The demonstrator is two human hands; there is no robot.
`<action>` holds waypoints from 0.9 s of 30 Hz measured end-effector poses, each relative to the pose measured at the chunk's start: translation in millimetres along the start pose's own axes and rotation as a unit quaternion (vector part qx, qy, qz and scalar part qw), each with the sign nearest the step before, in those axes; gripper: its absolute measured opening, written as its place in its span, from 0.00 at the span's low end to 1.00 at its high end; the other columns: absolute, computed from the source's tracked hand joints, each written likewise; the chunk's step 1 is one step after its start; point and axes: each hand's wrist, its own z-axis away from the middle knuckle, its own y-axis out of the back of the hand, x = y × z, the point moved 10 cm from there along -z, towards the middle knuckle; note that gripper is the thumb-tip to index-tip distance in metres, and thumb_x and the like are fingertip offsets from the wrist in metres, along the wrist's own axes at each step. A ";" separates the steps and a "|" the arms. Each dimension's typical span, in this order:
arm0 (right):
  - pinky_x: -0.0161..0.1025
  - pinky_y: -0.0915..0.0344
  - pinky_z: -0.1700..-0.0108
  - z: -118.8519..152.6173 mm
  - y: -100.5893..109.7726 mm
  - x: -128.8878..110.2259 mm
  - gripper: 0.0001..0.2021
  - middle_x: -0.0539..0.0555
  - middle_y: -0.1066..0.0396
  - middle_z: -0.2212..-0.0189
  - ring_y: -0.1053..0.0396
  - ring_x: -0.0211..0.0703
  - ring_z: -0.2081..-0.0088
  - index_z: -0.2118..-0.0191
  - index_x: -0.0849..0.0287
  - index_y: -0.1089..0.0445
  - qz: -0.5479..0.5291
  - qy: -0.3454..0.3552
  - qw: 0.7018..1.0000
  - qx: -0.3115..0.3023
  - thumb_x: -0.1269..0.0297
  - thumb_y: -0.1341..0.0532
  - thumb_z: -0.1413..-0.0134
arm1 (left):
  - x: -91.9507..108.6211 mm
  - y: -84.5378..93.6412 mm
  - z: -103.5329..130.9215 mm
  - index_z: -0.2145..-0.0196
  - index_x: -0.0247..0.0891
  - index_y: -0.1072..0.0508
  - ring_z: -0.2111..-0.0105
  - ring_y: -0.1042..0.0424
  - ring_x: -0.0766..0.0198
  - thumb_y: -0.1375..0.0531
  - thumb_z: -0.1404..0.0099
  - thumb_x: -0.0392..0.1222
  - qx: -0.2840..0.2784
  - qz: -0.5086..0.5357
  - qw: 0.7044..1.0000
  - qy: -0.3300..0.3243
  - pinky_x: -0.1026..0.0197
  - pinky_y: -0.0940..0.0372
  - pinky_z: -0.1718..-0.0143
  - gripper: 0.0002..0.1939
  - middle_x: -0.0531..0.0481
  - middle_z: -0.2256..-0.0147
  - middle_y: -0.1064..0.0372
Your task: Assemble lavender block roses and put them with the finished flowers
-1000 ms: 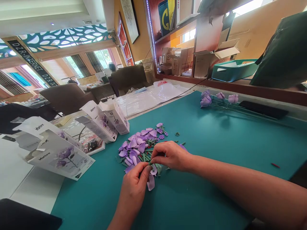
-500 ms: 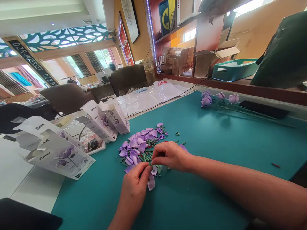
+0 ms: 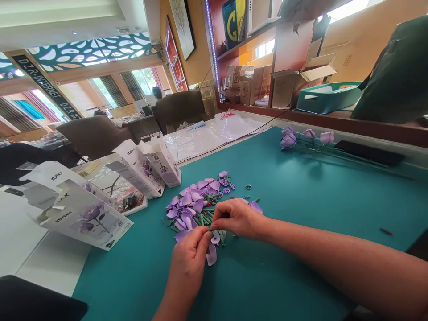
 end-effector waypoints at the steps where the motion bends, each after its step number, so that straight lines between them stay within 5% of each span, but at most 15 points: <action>1: 0.28 0.44 0.75 -0.2 -0.7 0.9 0.04 0.47 0.30 0.79 0.36 0.32 0.76 0.76 0.62 0.29 -0.004 -0.001 1.000 -0.003 0.69 0.35 0.54 | -0.1 -0.1 -0.1 0.71 0.42 0.28 0.75 0.36 0.62 0.51 0.35 0.51 0.001 0.000 1.000 0.000 0.63 0.45 0.73 0.17 0.53 0.77 0.34; 27: 0.28 0.47 0.77 2.3 5.7 -3.7 0.04 0.46 0.31 0.79 0.40 0.30 0.77 0.73 0.60 0.26 0.015 0.004 1.000 -0.011 0.66 0.36 0.52 | 0.2 -1.6 2.7 0.71 0.42 0.30 0.74 0.35 0.61 0.52 0.35 0.52 -0.006 0.014 1.000 0.016 0.62 0.44 0.73 0.17 0.52 0.76 0.33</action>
